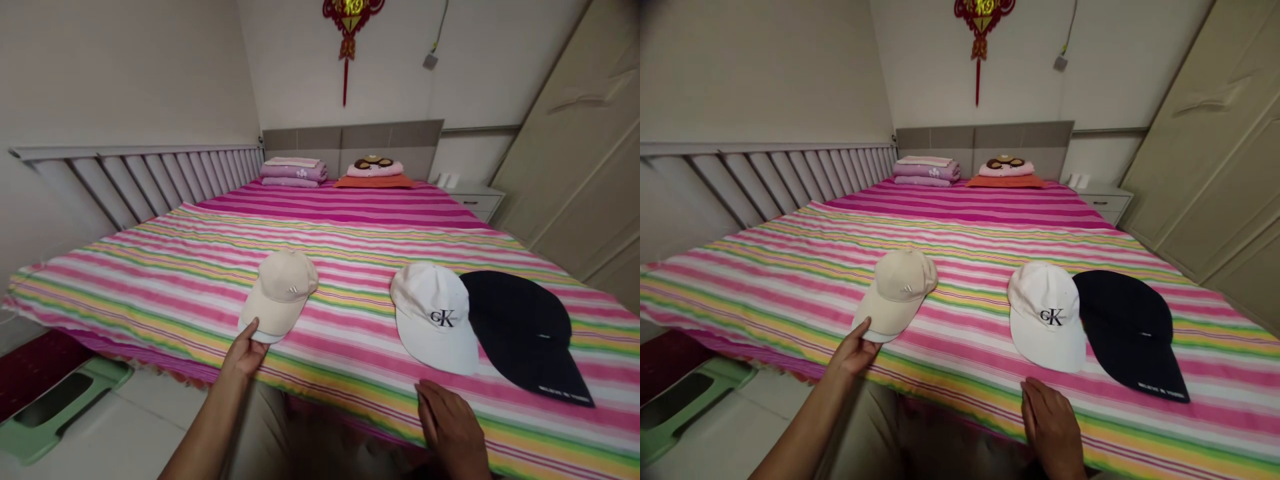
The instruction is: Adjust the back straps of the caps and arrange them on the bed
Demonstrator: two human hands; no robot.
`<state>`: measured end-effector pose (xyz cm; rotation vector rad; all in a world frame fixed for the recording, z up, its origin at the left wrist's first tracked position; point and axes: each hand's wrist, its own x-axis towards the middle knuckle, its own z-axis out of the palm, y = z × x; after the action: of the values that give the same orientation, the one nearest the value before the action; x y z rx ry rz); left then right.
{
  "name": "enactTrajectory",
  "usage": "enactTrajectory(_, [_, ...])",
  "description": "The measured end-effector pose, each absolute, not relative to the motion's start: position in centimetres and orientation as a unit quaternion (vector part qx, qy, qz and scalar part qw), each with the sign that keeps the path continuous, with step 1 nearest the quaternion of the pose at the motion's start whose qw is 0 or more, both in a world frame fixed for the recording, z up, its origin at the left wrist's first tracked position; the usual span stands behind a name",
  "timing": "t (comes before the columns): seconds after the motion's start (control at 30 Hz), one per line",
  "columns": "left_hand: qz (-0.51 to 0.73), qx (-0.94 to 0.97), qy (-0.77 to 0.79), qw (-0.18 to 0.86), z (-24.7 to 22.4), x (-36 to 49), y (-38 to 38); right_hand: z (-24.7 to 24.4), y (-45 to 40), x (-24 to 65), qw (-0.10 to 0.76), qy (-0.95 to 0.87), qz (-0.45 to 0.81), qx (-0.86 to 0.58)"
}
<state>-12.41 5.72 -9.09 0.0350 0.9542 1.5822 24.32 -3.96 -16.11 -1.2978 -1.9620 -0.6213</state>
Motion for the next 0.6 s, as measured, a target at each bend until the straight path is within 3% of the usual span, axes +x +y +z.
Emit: enactTrajectory(0.6, [0.752, 0.035, 0.372, 0.543, -10.3, -15.6, 4.6, -16.3, -3.9, 24.3, 0.338, -0.757, -0.240, -0.505])
